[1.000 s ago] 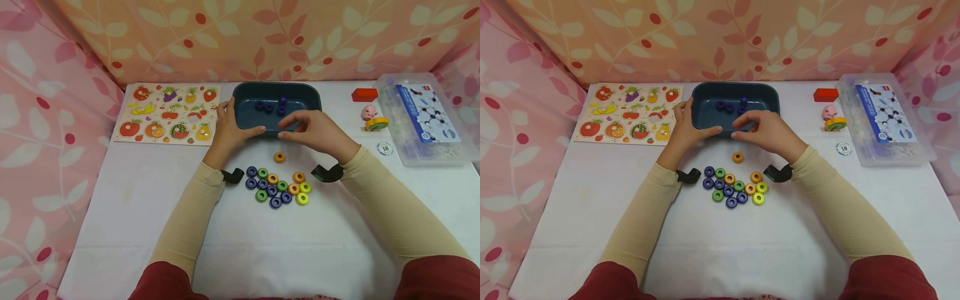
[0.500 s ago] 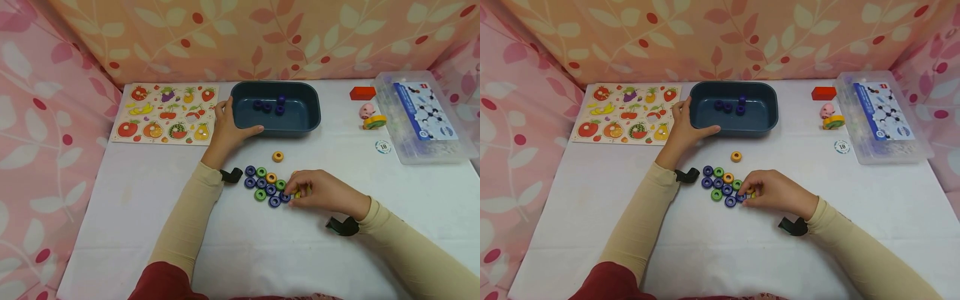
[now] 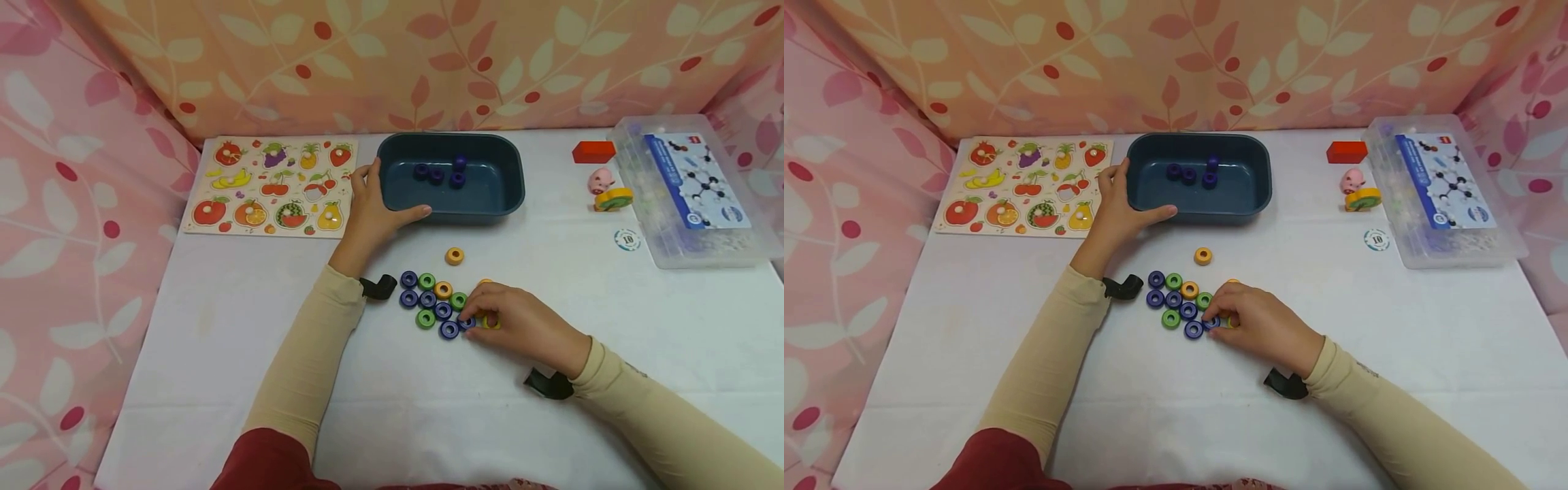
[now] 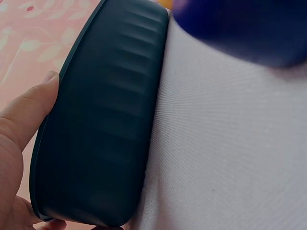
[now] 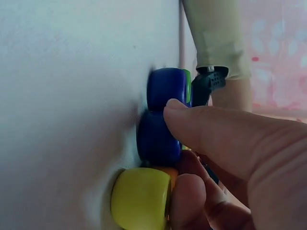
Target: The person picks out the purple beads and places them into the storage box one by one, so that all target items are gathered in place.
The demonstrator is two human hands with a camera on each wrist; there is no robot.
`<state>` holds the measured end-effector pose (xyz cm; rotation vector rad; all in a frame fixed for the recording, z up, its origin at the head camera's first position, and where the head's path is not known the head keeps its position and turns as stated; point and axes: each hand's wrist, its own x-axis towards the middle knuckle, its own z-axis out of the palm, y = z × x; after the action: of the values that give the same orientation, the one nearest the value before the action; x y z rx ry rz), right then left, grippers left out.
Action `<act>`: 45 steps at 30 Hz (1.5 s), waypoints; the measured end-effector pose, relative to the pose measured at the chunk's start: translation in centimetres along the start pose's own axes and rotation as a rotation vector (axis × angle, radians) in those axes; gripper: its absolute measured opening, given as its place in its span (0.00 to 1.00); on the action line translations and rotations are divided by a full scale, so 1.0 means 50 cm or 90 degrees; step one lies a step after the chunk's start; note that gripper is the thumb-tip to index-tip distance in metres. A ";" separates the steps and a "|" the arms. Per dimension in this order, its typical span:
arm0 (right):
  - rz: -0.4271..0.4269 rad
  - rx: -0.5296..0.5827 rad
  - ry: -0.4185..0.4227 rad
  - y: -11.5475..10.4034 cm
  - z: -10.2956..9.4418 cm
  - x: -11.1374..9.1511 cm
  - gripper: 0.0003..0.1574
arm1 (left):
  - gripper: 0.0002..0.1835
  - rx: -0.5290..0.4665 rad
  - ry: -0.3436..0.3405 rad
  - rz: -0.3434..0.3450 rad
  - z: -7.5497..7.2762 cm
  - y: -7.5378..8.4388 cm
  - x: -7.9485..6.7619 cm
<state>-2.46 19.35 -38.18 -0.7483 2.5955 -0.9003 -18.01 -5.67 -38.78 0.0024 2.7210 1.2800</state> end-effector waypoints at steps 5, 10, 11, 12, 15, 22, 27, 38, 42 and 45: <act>-0.008 -0.008 0.012 -0.001 0.004 0.000 0.13 | 0.71 0.001 0.001 -0.001 -0.001 0.000 0.000; -0.015 -0.017 -0.002 -0.007 0.000 0.002 0.13 | 0.71 -0.005 0.000 0.000 -0.001 -0.001 0.001; -0.018 -0.020 -0.005 -0.009 -0.003 0.004 0.13 | 0.71 -0.006 -0.001 0.000 -0.001 -0.002 0.001; -0.020 -0.021 -0.009 -0.012 -0.007 0.005 0.13 | 0.71 -0.006 0.000 0.001 -0.001 -0.002 0.001; -0.023 -0.016 -0.016 -0.023 -0.028 0.011 0.13 | 0.71 -0.006 0.001 0.001 0.000 -0.001 0.002; 0.032 -0.015 0.072 -0.023 -0.133 0.060 0.15 | 0.71 0.000 0.001 -0.002 0.001 -0.001 0.007; 0.114 -0.002 0.184 0.013 -0.203 0.134 0.15 | 0.71 -0.004 0.001 -0.003 0.000 -0.005 0.008; 0.279 0.016 0.181 0.118 -0.234 0.292 0.24 | 0.72 -0.005 0.001 0.002 0.009 -0.005 0.008; 0.299 -0.005 0.180 0.127 -0.236 0.315 0.23 | 0.71 -0.006 0.002 0.006 0.007 -0.006 0.009; 0.299 -0.014 0.177 0.128 -0.236 0.328 0.24 | 0.71 -0.004 0.006 0.005 0.005 -0.008 0.009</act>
<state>-23.39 20.19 -34.94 -0.0009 2.8359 -0.8720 -18.40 -5.72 -39.28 0.0074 2.7269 1.2947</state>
